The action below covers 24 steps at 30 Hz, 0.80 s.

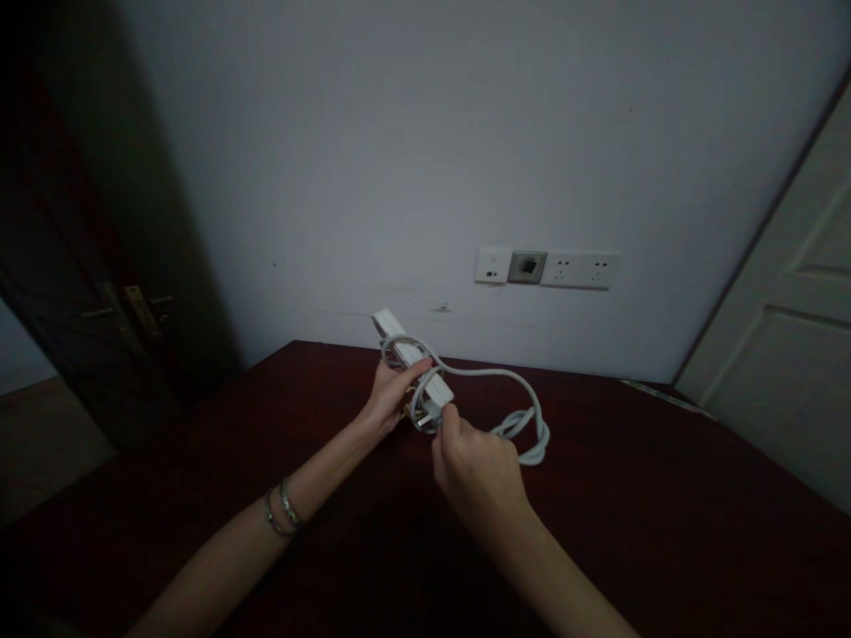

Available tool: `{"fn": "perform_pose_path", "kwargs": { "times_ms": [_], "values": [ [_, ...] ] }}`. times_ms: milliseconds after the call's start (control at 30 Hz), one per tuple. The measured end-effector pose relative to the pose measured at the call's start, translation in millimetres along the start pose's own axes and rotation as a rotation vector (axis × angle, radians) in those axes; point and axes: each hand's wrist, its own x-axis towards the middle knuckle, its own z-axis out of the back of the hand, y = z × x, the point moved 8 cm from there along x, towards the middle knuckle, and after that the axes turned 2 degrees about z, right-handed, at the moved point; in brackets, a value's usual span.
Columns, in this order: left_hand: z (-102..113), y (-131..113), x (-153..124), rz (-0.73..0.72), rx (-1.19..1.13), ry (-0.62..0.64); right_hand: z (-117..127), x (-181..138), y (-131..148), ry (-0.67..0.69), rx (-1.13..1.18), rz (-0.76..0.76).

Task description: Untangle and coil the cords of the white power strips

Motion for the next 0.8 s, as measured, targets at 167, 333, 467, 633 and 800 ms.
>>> {"fn": "perform_pose_path", "kwargs": {
  "times_ms": [167,333,467,633,800],
  "values": [
    [4,-1,-1,-0.028,-0.023,-0.035,-3,-2,4,0.029,-0.031,-0.027],
    [7,0,-3,-0.049,-0.015,-0.097,-10,0,-7,0.078,0.031,-0.08],
    [8,0,-4,-0.134,0.001,-0.123,-17,4,-25,0.101,0.272,-0.149],
    [14,-6,-5,-0.217,0.038,-0.177,-28,10,-38,0.182,0.547,-0.233],
    [17,-17,-5,-0.256,0.067,-0.228,-50,11,-41,0.261,0.842,-0.303]
  ]
}}
